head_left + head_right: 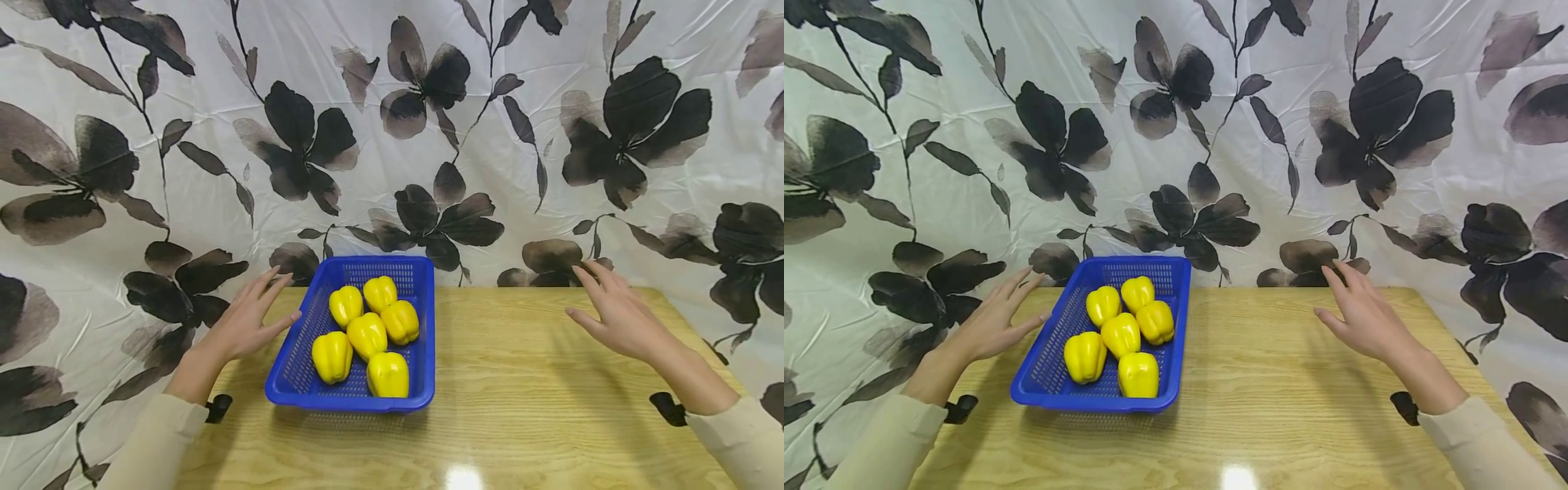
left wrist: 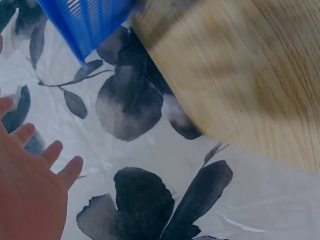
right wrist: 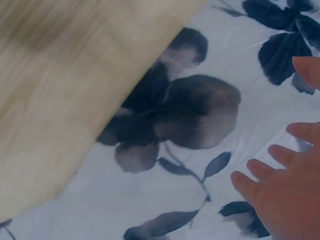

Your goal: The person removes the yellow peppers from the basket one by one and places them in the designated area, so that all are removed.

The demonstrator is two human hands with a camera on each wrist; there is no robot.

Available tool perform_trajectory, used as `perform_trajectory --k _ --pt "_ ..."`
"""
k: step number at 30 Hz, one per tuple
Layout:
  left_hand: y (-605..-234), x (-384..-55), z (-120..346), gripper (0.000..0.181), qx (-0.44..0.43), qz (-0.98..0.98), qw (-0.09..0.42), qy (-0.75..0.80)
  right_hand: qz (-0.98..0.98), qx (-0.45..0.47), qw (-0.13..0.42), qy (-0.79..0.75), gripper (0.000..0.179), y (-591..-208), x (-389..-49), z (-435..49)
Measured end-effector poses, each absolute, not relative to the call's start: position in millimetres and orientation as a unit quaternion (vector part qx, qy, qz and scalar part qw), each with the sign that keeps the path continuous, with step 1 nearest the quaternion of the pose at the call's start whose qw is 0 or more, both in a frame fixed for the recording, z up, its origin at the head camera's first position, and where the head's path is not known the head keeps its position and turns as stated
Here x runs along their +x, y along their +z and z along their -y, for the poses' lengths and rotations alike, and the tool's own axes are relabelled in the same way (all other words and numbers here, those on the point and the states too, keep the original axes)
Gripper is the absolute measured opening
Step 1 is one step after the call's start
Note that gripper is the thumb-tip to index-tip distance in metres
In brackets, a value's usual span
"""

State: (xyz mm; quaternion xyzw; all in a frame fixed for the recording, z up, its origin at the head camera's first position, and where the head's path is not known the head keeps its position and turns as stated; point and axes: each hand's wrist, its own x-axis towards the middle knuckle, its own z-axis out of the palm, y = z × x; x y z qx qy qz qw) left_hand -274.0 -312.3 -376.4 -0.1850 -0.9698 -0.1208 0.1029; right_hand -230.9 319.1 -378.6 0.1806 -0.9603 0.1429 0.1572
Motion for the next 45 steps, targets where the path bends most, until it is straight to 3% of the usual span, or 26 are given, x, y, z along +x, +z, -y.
perform_trajectory --k 14,25,45 --pt "-378.3 -261.9 309.7 0.088 -0.212 0.952 0.115 -0.189 0.948 0.205 0.122 0.211 0.076 -364.6 -229.5 -285.4" --pt "-376.3 -248.2 309.9 0.082 -0.232 0.939 0.124 -0.224 0.94 0.227 0.086 0.242 0.072 -360.3 -232.0 -259.8" --pt "-389.9 -222.6 307.1 0.075 -0.22 0.936 0.073 -0.263 0.907 0.287 0.063 0.3 0.067 -369.7 -239.1 -191.2"
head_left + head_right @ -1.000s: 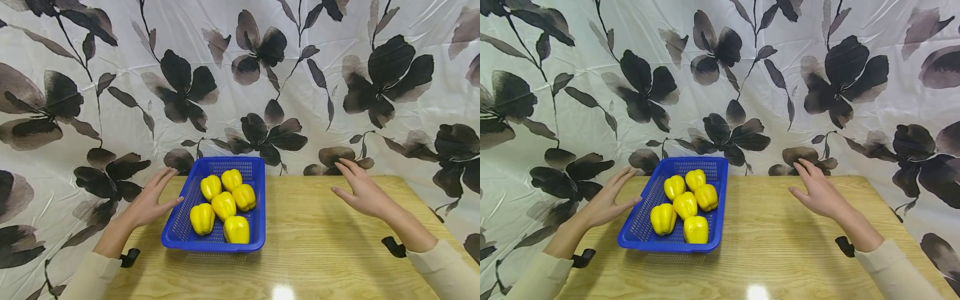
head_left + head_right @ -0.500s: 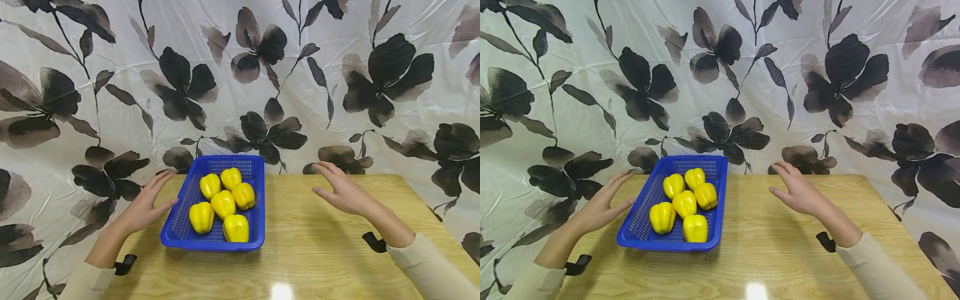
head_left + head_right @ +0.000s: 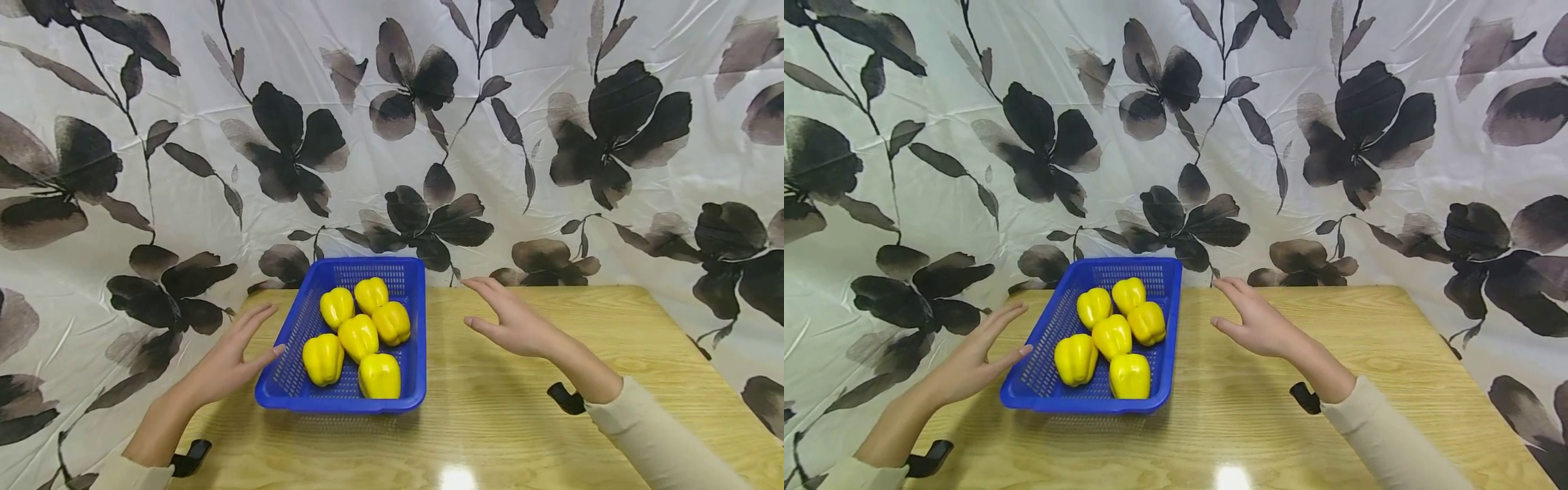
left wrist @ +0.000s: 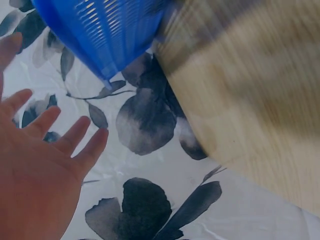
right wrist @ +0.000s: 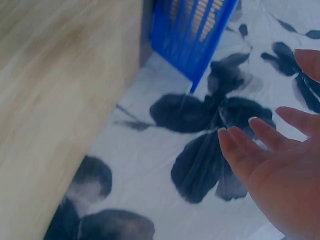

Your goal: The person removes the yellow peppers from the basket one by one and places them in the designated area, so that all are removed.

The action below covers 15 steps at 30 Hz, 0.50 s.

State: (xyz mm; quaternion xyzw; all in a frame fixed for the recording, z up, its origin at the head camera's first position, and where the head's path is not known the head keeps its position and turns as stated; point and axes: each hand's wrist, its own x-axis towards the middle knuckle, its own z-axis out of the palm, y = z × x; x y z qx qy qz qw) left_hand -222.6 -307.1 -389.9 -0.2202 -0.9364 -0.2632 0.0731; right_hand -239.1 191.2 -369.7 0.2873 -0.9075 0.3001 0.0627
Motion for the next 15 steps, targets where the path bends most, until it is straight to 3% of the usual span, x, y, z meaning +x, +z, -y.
perform_trajectory --k 15 --pt "-408.0 -204.0 302.4 0.079 -0.21 0.937 0.054 -0.274 0.889 0.319 0.026 0.328 0.061 -381.9 -235.3 -149.6"
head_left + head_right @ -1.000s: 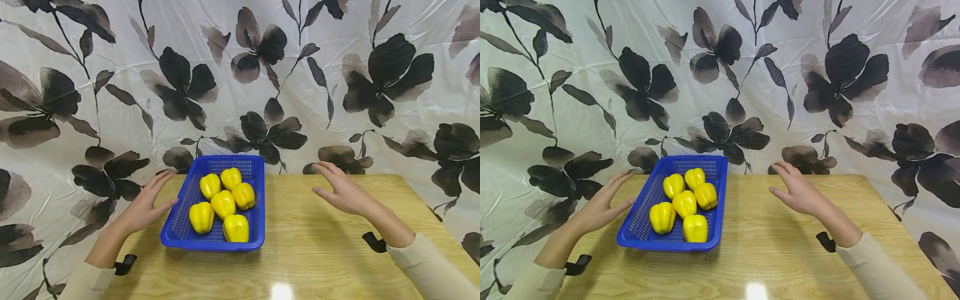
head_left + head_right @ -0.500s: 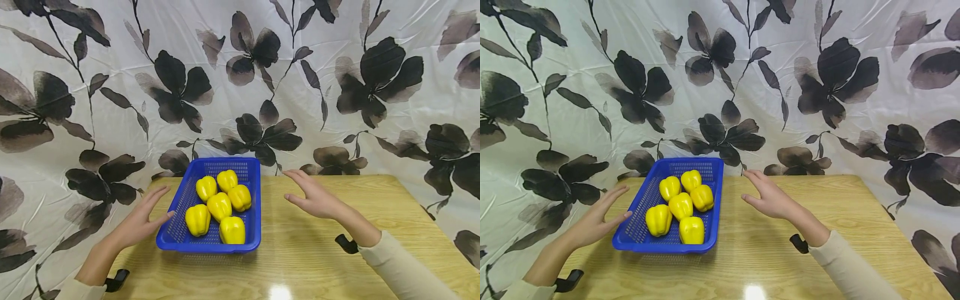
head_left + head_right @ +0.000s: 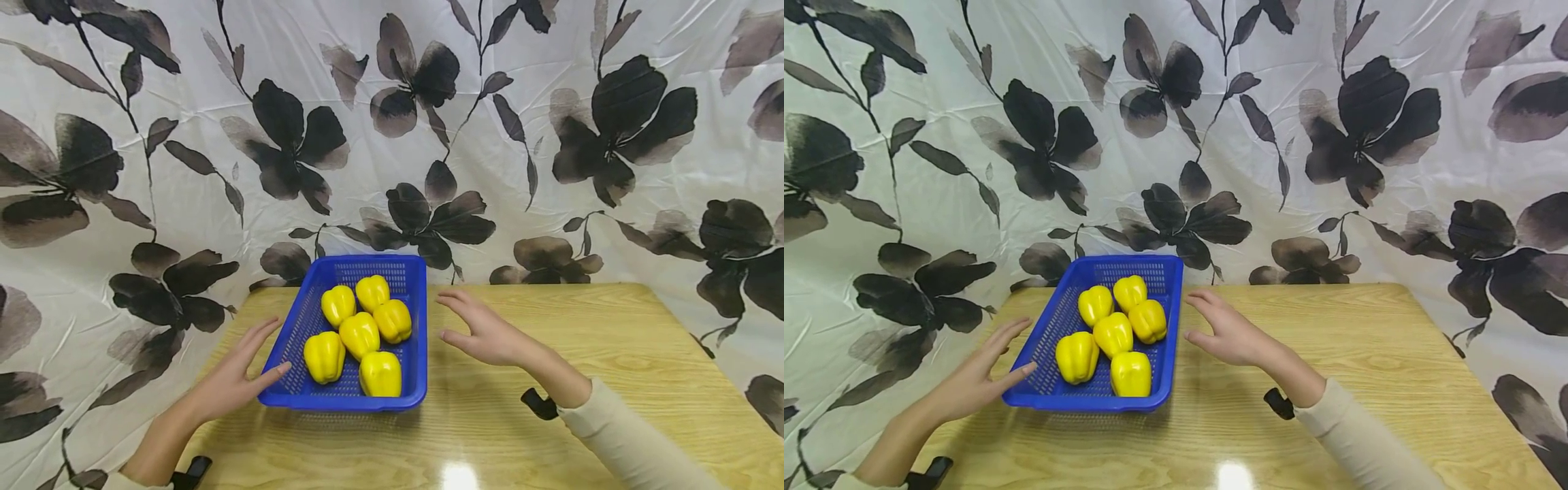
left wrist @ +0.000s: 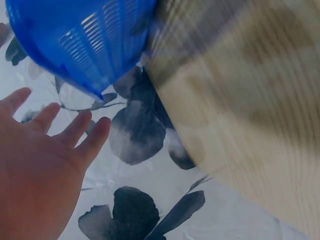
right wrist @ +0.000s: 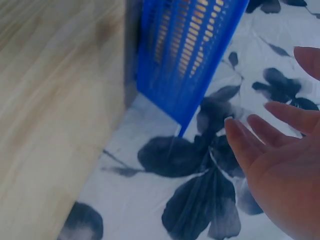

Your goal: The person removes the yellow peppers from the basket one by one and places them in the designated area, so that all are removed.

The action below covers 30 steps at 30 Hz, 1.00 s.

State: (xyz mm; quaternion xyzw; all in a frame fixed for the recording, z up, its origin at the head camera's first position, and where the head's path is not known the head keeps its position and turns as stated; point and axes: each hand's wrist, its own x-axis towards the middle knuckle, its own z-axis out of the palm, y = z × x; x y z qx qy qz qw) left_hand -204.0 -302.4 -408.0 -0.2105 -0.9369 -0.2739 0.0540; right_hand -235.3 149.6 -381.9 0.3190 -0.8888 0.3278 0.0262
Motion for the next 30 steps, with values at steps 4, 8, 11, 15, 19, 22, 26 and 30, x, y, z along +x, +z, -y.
perform_trajectory --k 4,8,11,15,19,22,26,30 --pt "-412.8 -200.8 297.9 0.081 -0.208 0.936 0.043 -0.28 0.884 0.327 0.01 0.333 0.06 -383.5 -233.6 -139.4" --pt "-417.4 -198.5 294.1 0.084 -0.202 0.938 0.03 -0.278 0.879 0.334 -0.003 0.339 0.06 -383.8 -232.6 -129.0" --pt "-421.6 -197.5 291.7 0.086 -0.199 0.941 0.021 -0.273 0.879 0.335 -0.012 0.338 0.061 -384.4 -231.9 -121.9" --pt "-427.2 -196.3 289.3 0.088 -0.197 0.944 0.016 -0.264 0.879 0.334 -0.027 0.339 0.064 -385.1 -230.5 -112.3" --pt "-430.6 -195.1 287.7 0.09 -0.191 0.946 0.017 -0.262 0.875 0.342 -0.035 0.341 0.066 -386.2 -229.4 -102.4" --pt "-432.2 -194.8 287.0 0.094 -0.185 0.946 0.016 -0.265 0.872 0.35 -0.037 0.341 0.067 -387.0 -228.9 -95.2" --pt "-433.4 -194.7 286.5 0.101 -0.179 0.945 0.011 -0.272 0.872 0.351 -0.035 0.339 0.068 -387.8 -227.5 -85.6" --pt "-435.3 -195.1 287.1 0.106 -0.177 0.944 0.01 -0.279 0.876 0.341 -0.038 0.338 0.068 -390.0 -225.8 -74.2"
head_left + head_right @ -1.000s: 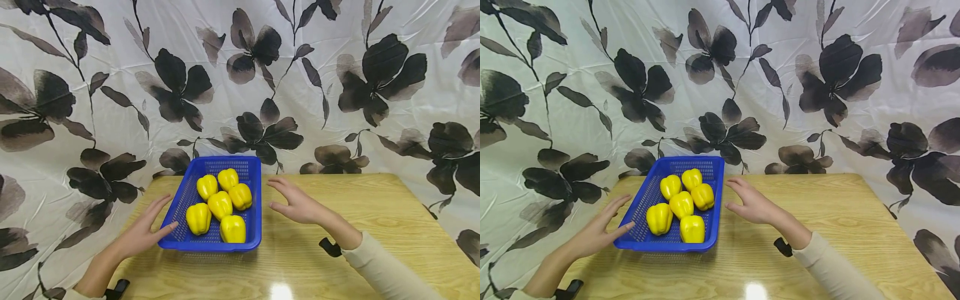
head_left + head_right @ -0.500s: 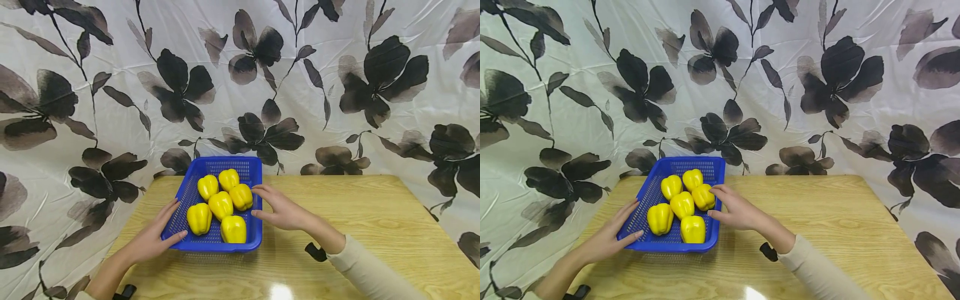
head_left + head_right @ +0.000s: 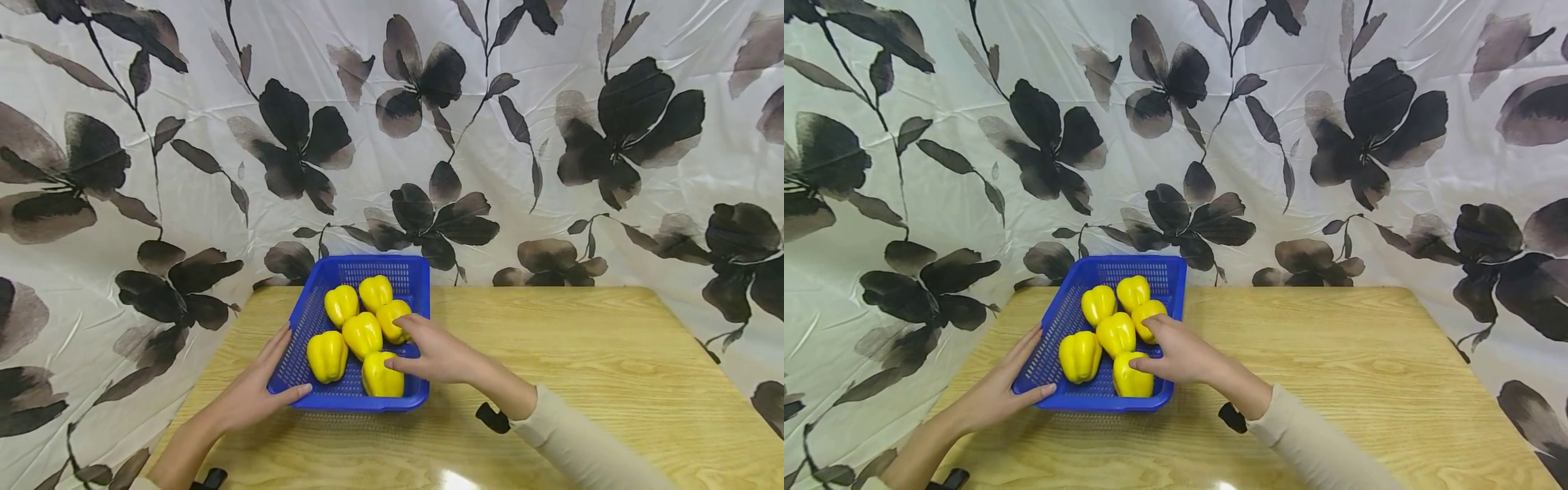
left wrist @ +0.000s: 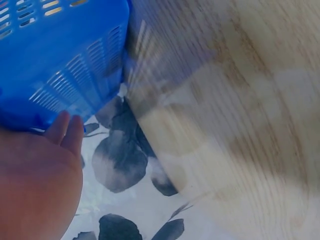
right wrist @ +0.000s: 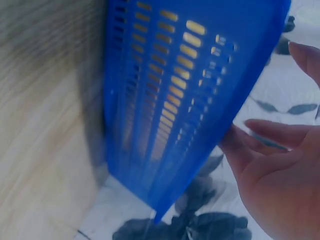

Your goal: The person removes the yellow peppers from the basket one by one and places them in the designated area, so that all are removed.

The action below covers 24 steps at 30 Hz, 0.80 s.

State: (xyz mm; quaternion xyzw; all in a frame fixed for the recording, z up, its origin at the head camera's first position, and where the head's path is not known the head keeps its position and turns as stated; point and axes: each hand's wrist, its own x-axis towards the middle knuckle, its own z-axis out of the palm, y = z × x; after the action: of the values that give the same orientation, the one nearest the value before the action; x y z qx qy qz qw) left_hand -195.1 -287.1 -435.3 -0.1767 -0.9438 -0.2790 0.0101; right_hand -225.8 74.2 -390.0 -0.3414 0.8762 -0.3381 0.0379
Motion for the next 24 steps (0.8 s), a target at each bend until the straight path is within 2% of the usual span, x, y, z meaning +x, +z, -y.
perform_trajectory --k 3,8,13,19,24 --pt "-436.3 -196.1 287.8 0.109 -0.179 0.943 0.012 -0.282 -0.881 -0.337 0.036 -0.331 0.066 -391.9 -225.0 -64.5" --pt "-437.5 -197.1 288.3 0.111 -0.18 0.942 0.011 -0.284 -0.886 -0.348 0.023 -0.307 0.047 -396.5 -226.3 -50.1" --pt "-438.1 -197.1 289.5 0.111 -0.173 0.943 0.005 -0.284 -0.912 -0.328 0.036 -0.246 0.056 -398.5 -225.7 -42.6" --pt "-437.8 -197.1 290.6 0.111 -0.169 0.945 0.006 -0.28 -0.923 -0.327 0.037 -0.201 0.042 -400.5 -225.9 -37.4" --pt "-438.4 -197.5 290.8 0.111 -0.17 0.944 0.004 -0.282 -0.928 -0.332 0.005 -0.167 0.043 -405.9 -226.2 -35.4"
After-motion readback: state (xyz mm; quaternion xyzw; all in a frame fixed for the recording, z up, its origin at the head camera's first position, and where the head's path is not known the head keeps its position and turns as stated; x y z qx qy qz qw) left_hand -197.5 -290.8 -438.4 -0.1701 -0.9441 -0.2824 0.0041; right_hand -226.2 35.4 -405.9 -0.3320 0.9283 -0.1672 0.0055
